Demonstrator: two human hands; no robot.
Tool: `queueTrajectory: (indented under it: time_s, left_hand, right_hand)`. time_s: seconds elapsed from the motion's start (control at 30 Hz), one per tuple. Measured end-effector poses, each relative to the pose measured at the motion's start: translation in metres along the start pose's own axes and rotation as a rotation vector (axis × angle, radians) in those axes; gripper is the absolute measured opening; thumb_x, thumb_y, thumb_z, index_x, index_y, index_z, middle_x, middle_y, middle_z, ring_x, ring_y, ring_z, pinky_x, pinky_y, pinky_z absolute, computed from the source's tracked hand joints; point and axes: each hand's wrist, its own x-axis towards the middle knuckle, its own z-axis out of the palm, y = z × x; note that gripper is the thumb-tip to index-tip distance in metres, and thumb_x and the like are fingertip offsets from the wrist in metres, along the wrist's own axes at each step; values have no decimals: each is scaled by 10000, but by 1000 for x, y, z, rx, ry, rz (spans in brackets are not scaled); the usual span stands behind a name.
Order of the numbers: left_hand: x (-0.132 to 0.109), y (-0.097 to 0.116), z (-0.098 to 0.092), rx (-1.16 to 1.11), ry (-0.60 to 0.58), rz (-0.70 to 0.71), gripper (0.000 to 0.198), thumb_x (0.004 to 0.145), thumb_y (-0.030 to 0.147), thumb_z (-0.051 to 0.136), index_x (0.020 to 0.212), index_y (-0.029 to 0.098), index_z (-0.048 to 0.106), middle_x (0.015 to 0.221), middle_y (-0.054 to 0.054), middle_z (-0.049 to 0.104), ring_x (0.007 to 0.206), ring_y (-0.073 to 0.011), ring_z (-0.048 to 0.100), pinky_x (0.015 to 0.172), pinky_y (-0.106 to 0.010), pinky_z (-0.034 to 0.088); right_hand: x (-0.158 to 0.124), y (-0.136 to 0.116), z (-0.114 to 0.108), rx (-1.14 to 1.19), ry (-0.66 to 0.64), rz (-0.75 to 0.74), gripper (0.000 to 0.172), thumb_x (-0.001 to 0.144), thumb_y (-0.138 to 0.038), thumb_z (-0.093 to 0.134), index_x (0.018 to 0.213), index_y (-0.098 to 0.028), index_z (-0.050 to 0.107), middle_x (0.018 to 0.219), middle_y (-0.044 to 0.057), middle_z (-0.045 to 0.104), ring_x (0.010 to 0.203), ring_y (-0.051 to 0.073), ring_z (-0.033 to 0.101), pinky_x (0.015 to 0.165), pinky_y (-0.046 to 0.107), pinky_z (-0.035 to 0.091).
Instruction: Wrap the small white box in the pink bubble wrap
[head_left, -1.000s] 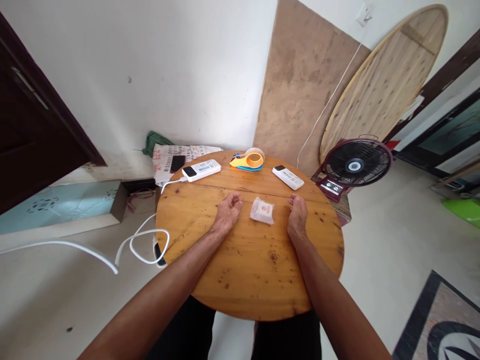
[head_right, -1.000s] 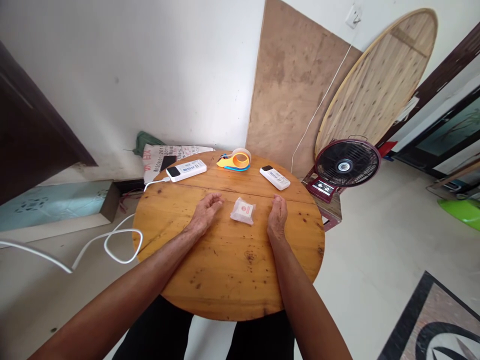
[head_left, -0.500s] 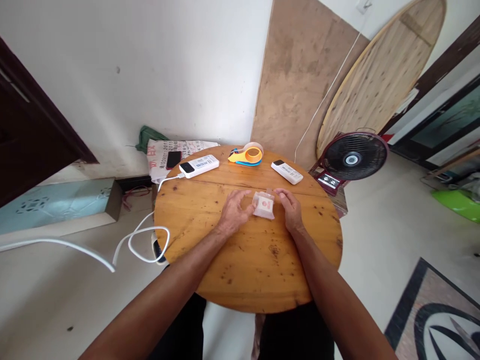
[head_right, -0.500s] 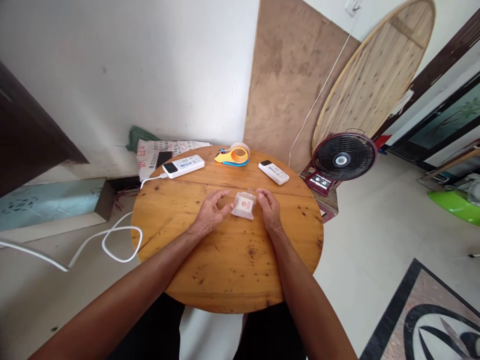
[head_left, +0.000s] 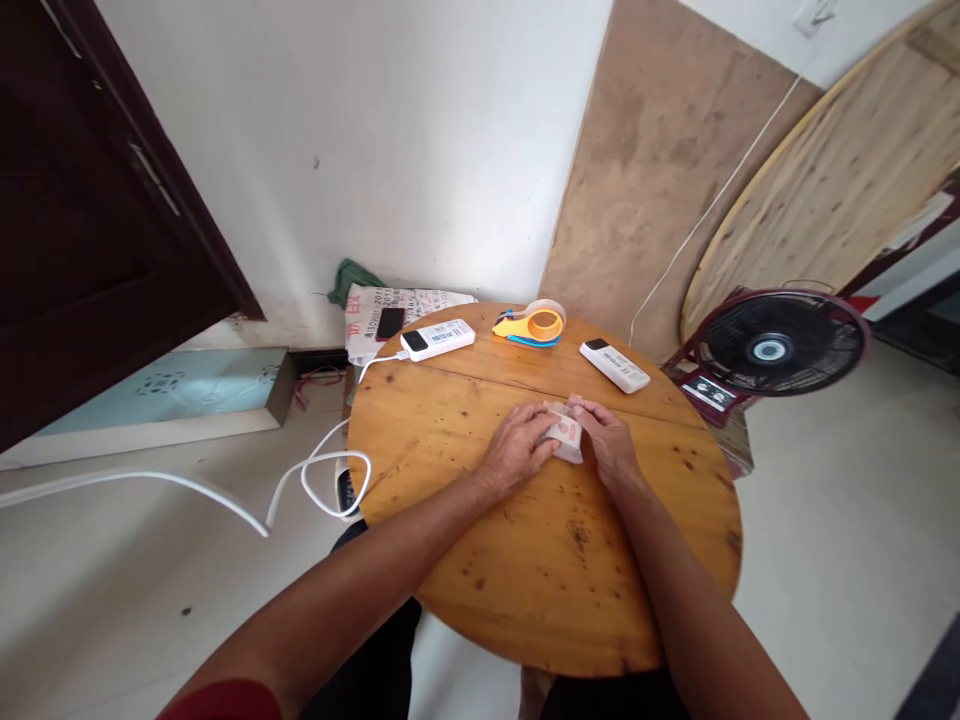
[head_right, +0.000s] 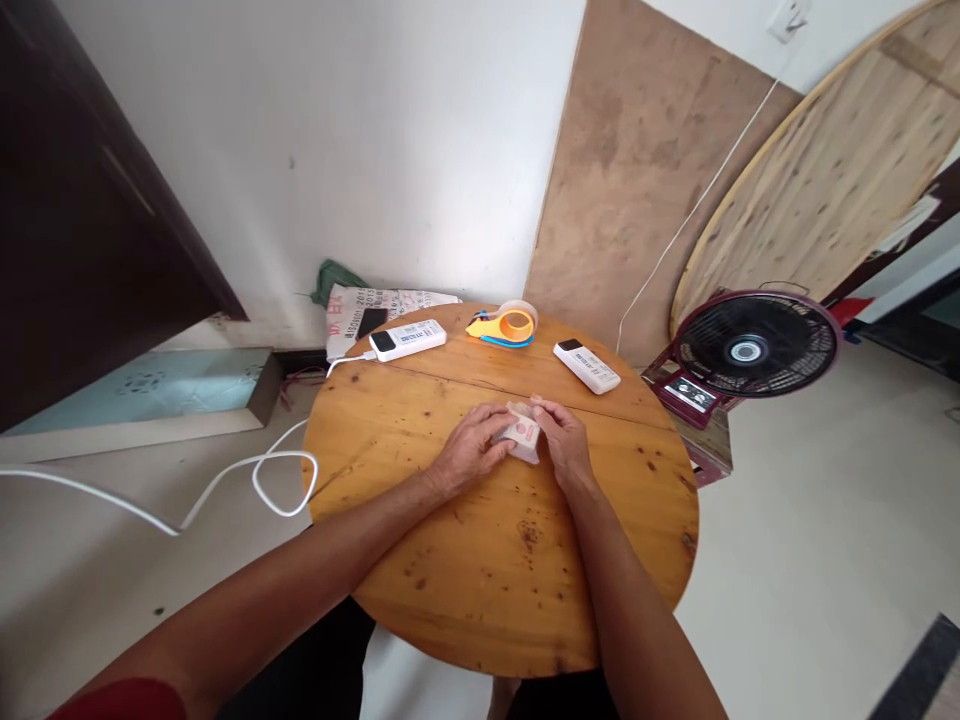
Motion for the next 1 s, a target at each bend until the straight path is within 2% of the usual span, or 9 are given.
queueTrajectory:
  time_s: [0.1,0.23,0.3,0.43,0.53,0.67,0.83,0.93,1.0]
  left_hand:
    - [1,-2,1,14,20,16,292,845,216,579,1129,206,646,1194,-95,601,1125,-229,537,1012,-388,434]
    - [2,-4,0,-2,27,27,274,837,214,600,1102,200,667,1144,-87,618,1090,-218,550,992,-376,442]
    - [3,-4,0,-7,33,10,264,828,205,612,1084,214,676,1126,-77,625,1082,-217,553,990,-380,441]
    - [4,-5,0,-7,22,16,272,836,193,604,1096,233,673,1124,-64,627,1090,-215,550,994,-388,434]
    - [3,-7,0,10,14,37,279,848,201,595,1117,225,666,1123,-71,622,1074,-214,553,978,-390,443]
    - [2,-9,2,31,39,50,264,857,208,588,1111,211,660,1102,-76,621,1058,-212,555,964,-394,453]
    - [1,-8,2,38,70,72,261,854,209,592,1107,213,655,1131,-83,593,1067,-207,553,954,-383,471]
    - [1,-7,2,51,62,69,272,857,216,587,1122,222,650,1149,-84,580,1091,-212,549,968,-389,470]
    - [1,-7,2,55,57,60,273,856,217,588,1121,223,651,1143,-85,581,1091,-214,550,970,-393,471]
  right_hand:
    - [-1,-1,1,40,-8,20,253,627,-395,765,772,-192,724,783,1,705,662,153,588,672,300,471]
    - [-7,-4,4,32,22,-60,186,640,-364,747,737,-207,724,763,-3,697,677,152,579,659,285,461]
    - [-10,-5,5,2,-19,-127,147,660,-348,723,722,-215,717,786,1,699,705,157,586,661,281,461]
    - [-10,-7,1,-103,-186,-191,97,714,-318,673,734,-224,690,831,3,694,724,160,600,650,277,467]
    - [-11,-11,-5,-251,-250,-291,88,757,-301,638,746,-226,681,868,15,694,809,185,628,747,317,489]
    - [-17,-19,-13,-563,-245,-580,123,814,-274,596,810,-230,711,1036,54,685,993,221,622,930,398,439]
    - [-31,-28,-22,-951,-246,-844,192,832,-357,648,982,-256,715,1159,71,655,1067,246,581,913,418,407]
    - [-34,-30,-24,-1085,-243,-905,258,818,-389,676,1036,-254,703,1178,79,644,1057,255,571,878,412,406]
    - [-34,-29,-23,-1136,-245,-924,227,838,-350,656,1034,-246,703,1159,77,654,1038,250,569,868,406,404]
